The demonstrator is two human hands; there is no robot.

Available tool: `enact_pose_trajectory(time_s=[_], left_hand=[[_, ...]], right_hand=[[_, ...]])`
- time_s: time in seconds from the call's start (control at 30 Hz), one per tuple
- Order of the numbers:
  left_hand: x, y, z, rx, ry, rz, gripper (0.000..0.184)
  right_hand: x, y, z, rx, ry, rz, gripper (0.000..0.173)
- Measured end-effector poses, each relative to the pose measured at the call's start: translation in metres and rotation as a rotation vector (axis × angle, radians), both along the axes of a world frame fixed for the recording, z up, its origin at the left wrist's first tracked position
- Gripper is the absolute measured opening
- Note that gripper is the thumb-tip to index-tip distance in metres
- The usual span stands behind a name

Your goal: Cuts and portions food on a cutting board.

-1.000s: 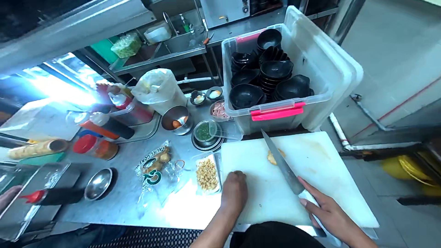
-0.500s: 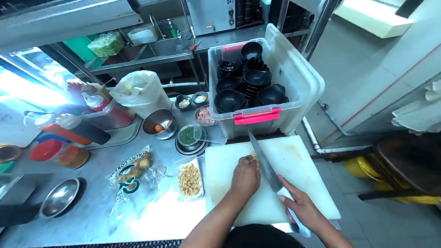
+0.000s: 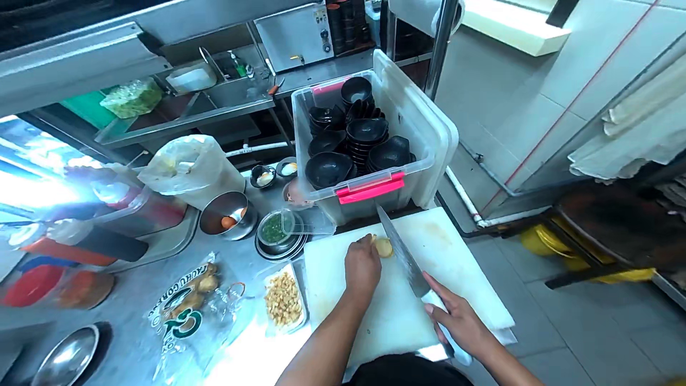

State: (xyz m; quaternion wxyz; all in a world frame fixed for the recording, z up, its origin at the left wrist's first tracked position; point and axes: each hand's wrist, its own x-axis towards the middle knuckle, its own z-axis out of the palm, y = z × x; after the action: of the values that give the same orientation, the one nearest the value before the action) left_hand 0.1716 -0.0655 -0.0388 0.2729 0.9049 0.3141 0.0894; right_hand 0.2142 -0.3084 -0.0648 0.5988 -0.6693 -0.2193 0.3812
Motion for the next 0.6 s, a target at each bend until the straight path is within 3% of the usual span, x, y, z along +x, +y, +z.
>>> enact_pose_trajectory(time_s=[0.2,0.4,0.53,0.6], left_hand=[[0.017,-0.021,-0.008,0.056,0.354,-0.225,0.061],[0.017,-0.012,-0.004,0.078,0.262,-0.169,0.044],[-0.012,0.018,0.005,-0.304,0.044,0.015,0.042],[-0.031,0.032,0.004,-0.425,0.093,0.066,0.040]], right_hand=[[-0.002,0.000,-0.002,0.043,0.001,-0.039,0.072],[-0.003,-0.002,-0.003,0.054,0.003,-0.047,0.071],[-0.001,-0.002,-0.003,0.040,-0.010,-0.042,0.070],[0.000,-0.002,-0.004,0.031,0.000,-0.032,0.071]])
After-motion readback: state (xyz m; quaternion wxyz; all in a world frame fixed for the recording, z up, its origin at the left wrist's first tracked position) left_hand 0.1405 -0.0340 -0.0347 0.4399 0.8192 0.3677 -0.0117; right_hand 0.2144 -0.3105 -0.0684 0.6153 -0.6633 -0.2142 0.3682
